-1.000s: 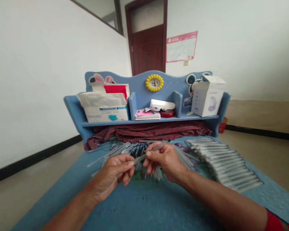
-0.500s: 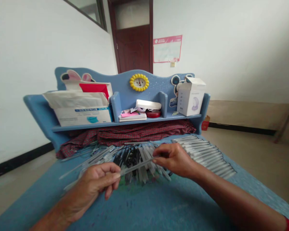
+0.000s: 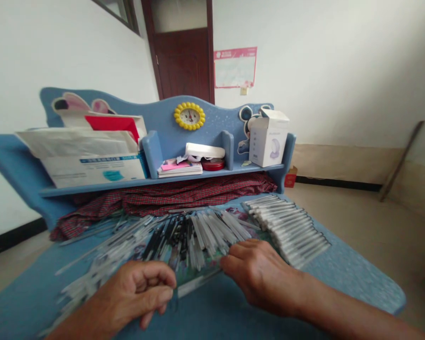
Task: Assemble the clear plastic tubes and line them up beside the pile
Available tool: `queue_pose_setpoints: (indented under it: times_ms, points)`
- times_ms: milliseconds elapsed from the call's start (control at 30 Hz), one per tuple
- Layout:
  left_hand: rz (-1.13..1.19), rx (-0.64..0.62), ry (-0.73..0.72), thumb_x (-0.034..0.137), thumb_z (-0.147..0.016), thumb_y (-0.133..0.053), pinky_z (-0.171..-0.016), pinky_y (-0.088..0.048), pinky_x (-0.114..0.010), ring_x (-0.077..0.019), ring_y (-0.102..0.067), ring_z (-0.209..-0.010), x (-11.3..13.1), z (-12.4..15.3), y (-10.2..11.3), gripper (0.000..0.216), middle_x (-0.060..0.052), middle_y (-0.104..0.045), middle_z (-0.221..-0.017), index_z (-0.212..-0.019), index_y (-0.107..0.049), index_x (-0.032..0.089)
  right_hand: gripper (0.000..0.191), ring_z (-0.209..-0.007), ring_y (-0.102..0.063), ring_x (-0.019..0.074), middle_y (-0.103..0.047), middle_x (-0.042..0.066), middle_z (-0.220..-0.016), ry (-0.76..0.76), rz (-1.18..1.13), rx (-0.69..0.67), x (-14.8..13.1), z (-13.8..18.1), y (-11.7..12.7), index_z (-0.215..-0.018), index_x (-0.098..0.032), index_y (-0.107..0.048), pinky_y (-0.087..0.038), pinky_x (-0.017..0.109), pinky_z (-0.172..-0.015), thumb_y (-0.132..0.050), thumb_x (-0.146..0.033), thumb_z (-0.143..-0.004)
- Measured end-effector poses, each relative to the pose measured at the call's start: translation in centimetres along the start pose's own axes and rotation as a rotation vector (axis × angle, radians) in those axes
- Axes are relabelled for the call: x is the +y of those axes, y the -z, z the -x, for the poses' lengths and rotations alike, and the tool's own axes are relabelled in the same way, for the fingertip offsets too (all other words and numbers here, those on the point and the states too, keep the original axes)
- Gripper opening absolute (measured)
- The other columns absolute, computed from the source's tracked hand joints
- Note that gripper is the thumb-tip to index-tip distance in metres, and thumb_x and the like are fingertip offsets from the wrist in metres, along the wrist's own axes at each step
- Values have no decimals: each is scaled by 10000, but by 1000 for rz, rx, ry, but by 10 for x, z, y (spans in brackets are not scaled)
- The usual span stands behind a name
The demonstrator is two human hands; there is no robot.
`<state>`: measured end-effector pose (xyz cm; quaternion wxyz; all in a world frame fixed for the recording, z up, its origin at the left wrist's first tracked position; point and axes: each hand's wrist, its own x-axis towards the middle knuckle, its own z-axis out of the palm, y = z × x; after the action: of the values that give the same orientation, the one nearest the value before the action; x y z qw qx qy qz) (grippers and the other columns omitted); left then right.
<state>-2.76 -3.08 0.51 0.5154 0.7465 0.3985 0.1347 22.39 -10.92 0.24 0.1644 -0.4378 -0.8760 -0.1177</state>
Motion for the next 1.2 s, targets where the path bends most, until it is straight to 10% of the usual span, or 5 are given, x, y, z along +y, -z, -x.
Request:
queue_pose_setpoints:
  times_ms: [467, 900, 1200]
  points:
    - [-106, 92, 22, 379, -683, -641, -448, -387, -174, -107, -510, -448, -2, -4, 2, 181, -5, -614, -577, -719, -663, 203, 171, -767, -598, 178, -650, 60, -851, -388, -88, -75, 181, 69, 40, -867, -209, -667, -424, 274, -700, -508, -244, -813]
    - [-136, 40, 70, 395, -745, -560, -472, -383, -164, -77, -512, -483, -8, -4, 6, 243, 16, -594, -615, -784, -598, 158, 227, -831, -613, 201, -669, 84, -912, -390, -157, -215, 203, 76, 15, -906, -190, -679, -445, 298, -757, -493, -265, -800]
    - [-52, 175, 62, 358, -709, -558, -449, -368, -167, -56, -475, -439, -10, -1, 3, 229, 26, -574, -587, -739, -572, 132, 246, -796, -652, 228, -698, 100, -908, -414, -79, -43, 201, 77, -4, -857, -263, -704, -485, 343, -715, -545, -426, -765]
